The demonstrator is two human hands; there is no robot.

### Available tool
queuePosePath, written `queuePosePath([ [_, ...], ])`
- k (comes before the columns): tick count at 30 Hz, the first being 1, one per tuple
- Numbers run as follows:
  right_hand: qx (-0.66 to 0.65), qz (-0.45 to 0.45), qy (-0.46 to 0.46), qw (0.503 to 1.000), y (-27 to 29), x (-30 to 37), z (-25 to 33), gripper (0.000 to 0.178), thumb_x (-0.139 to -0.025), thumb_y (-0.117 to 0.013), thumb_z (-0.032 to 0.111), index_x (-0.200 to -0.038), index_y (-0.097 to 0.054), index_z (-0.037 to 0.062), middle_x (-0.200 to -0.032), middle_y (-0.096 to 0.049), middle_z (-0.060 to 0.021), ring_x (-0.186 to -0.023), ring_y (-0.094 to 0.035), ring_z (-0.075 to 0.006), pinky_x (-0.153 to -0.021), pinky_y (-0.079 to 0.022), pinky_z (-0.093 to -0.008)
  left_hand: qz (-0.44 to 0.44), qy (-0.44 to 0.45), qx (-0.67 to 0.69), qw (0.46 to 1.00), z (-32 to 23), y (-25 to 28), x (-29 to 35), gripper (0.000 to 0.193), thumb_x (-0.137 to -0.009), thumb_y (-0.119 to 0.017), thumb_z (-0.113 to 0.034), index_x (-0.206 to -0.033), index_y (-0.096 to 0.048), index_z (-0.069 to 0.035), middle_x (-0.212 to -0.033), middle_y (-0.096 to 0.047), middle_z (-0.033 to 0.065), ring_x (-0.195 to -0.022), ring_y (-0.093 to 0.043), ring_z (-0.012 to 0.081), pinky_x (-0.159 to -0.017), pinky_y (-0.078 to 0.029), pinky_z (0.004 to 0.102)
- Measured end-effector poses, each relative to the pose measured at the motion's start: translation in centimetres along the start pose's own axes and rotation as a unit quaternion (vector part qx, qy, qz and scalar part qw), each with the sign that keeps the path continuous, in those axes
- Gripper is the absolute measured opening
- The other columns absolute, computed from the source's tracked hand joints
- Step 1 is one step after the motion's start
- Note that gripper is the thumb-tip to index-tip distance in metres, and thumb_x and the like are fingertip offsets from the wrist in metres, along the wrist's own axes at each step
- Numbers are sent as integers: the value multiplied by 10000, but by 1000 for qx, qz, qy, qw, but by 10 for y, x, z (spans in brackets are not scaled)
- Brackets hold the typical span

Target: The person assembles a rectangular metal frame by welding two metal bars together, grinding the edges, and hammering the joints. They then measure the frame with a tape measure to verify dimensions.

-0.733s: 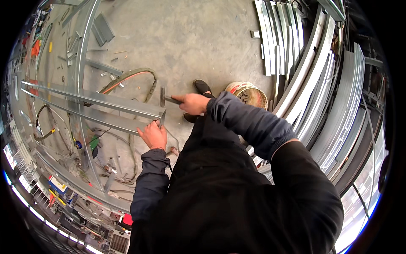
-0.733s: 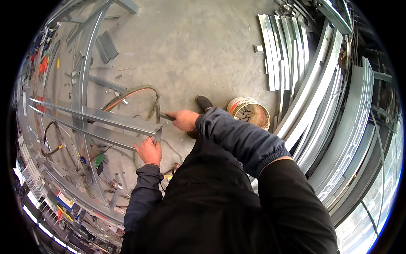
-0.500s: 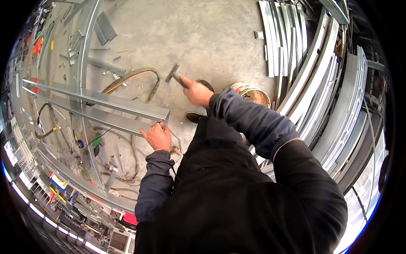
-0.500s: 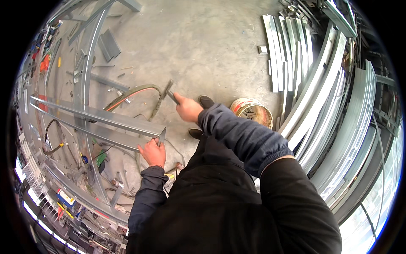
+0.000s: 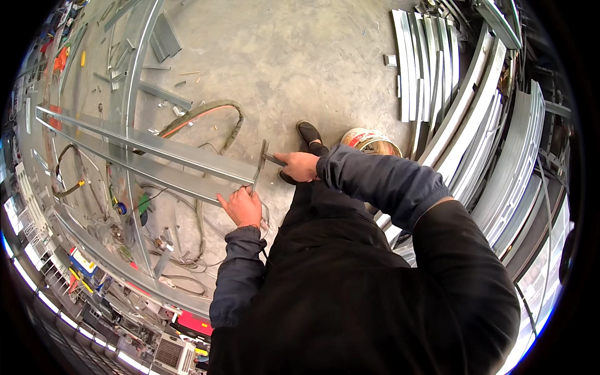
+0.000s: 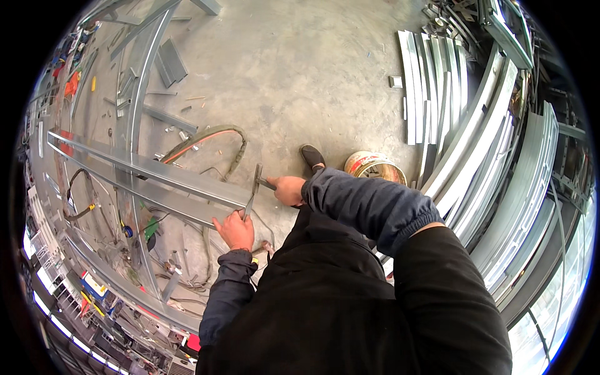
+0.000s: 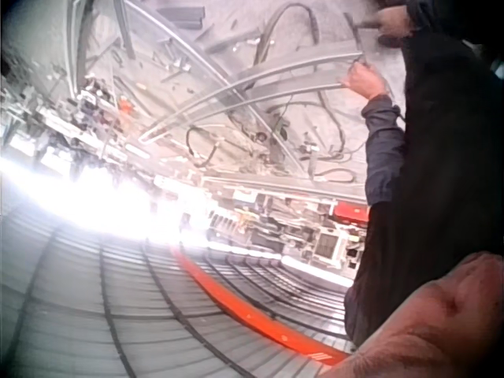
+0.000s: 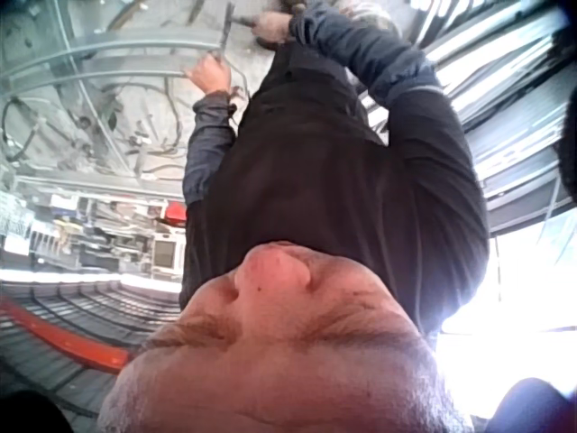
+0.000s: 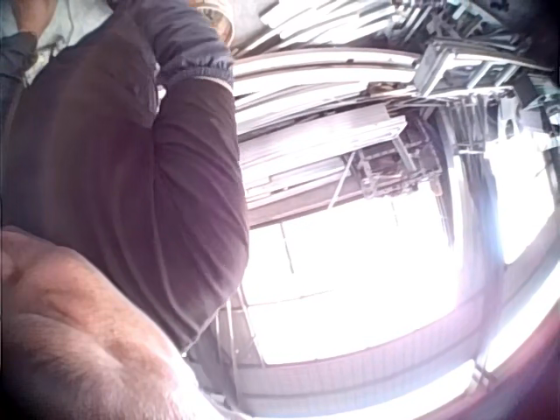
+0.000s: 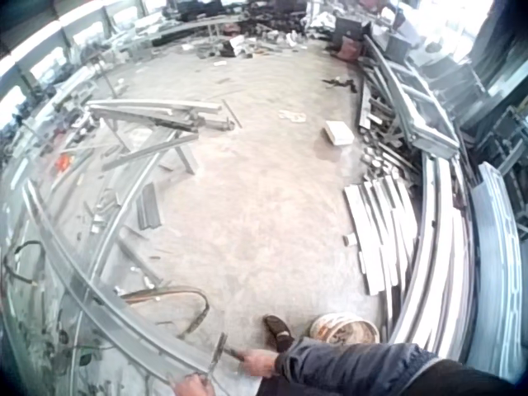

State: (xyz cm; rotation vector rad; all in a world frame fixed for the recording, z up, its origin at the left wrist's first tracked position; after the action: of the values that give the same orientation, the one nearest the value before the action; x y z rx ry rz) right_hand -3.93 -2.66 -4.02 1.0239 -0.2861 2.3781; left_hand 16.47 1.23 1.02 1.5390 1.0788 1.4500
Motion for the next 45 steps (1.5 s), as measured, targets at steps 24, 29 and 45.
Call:
queuePosePath([
  [24, -143, -145, -142, 969, 5, -2, -81, 413, -954, -589, 215, -1255, -599, -67, -791, -689, -195, -577, -668, -298, -510, -512, -448, 23, 2, 11, 1000, 9, -1, 4, 199, -875, -765, -270, -977, -730, -103, -929, -755, 100, -987, -710, 319, -1238, -269, 632],
  [29, -27, -152, 41, 987, 1, -3, -119, 298, -939, -579, 127, -1173, -662, -37, -871, -663, -204, -643, -672, -307, -533, -524, -435, 15, -53, 14, 998, 5, 20, 5, 378, -870, -788, -310, -1168, -744, -82, -1136, -739, 136, -1172, -647, 328, -1226, -310, 595],
  [45, -134, -259, -143, 946, 82, 69, -61, 348, -967, -629, 293, -1026, -617, -50, -718, -582, -109, -558, -574, -239, -497, -458, -414, 122, 306, 709, 623, 62, -98, 144, 397, -1014, -726, -287, -1297, -697, -9, -977, -740, 60, -888, -706, 154, -763, -533, 291],
])
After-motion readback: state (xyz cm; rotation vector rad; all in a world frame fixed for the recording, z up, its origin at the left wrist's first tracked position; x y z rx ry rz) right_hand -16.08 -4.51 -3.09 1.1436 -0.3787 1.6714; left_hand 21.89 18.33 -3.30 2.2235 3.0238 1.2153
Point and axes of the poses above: each hand's wrist, its own x-axis away from the middle knuckle, its own y-axis out of the back of the hand, z = x × y, the point moved 9 cm from there along -x, towards the middle knuckle
